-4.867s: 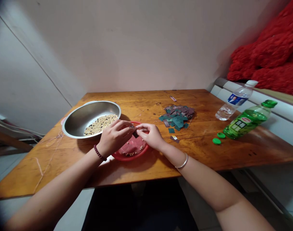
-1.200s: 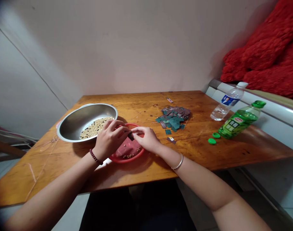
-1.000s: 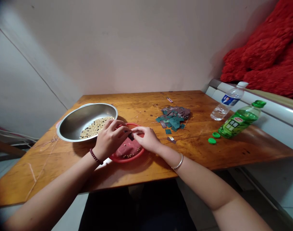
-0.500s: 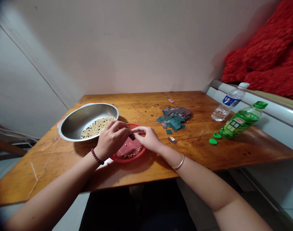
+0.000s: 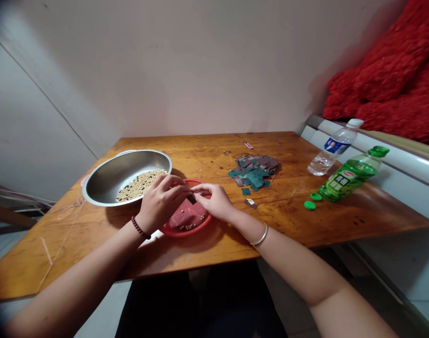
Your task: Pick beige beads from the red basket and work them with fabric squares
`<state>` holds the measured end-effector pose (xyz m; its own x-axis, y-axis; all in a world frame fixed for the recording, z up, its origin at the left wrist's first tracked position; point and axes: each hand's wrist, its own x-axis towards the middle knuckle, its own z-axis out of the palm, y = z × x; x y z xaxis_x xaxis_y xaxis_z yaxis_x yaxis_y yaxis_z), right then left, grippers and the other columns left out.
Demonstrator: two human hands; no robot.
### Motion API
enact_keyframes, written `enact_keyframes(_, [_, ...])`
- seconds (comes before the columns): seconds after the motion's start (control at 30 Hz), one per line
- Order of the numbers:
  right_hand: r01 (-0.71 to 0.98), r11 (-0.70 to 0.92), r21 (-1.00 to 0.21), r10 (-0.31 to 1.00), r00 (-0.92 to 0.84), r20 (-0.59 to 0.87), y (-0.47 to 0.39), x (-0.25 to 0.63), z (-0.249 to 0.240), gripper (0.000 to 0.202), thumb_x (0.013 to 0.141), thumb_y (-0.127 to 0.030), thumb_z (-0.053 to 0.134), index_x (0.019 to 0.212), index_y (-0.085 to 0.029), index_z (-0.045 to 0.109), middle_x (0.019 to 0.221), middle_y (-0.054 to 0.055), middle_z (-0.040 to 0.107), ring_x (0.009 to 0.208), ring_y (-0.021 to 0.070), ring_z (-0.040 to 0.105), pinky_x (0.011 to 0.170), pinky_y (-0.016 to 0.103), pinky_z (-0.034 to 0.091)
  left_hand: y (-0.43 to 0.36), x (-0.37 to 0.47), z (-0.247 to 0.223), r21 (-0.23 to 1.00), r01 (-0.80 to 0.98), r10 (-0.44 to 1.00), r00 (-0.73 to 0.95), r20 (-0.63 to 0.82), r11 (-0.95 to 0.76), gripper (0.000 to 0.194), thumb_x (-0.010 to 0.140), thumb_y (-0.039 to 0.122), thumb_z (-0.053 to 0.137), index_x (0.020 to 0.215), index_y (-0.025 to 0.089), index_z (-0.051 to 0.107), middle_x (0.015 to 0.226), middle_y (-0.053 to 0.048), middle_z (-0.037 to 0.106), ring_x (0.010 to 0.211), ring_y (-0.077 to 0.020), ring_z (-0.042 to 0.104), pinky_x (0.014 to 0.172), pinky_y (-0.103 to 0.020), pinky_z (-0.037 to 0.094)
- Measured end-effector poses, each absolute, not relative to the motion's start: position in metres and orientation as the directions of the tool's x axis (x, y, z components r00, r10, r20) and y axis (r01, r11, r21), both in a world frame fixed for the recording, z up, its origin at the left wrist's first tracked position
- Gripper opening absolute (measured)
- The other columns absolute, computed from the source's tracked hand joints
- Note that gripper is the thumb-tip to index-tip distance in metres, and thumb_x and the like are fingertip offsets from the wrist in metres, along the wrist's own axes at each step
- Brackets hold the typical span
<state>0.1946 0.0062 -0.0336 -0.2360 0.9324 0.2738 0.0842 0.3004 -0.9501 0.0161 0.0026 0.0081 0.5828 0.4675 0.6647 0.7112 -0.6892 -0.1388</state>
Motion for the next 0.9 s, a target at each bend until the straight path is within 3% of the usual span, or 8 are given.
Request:
enact_keyframes(0.5, [0.086, 0.325, -0.942, 0.915, -0.280, 0.290, 0.0049, 0.1951, -0.0319, 0.023, 0.078, -0.024, 0.058, 0.096, -0.013, 0.067, 0.091, 0.009, 0.071, 0.079, 0.0172, 0.068, 0.078, 0.031, 0.054, 0.0022, 0.0176, 0.0099, -0.142, 0.692, 0.452, 0.598, 0.662, -0.707, 0.011, 0.083, 0.028, 0.056, 0.081, 0.019, 0.063, 0.090, -0.005, 0.060, 0.087, -0.0177, 0.048, 0.076, -0.031, 0.047])
enact_keyframes(0.9, [0.095, 0.317, -0.944, 0.925, -0.250, 0.285, 0.0062, 0.1946, -0.0328, 0.023, 0.076, -0.022, 0.060, 0.095, -0.012, 0.066, 0.093, 0.011, 0.070, 0.080, 0.0186, 0.068, 0.079, 0.033, 0.054, 0.0023, 0.0172, 0.0077, -0.146, 0.717, 0.472, 0.584, 0.661, -0.682, 0.010, 0.083, 0.027, 0.056, 0.084, 0.020, 0.064, 0.098, -0.005, 0.058, 0.093, -0.0192, 0.047, 0.082, -0.033, 0.046])
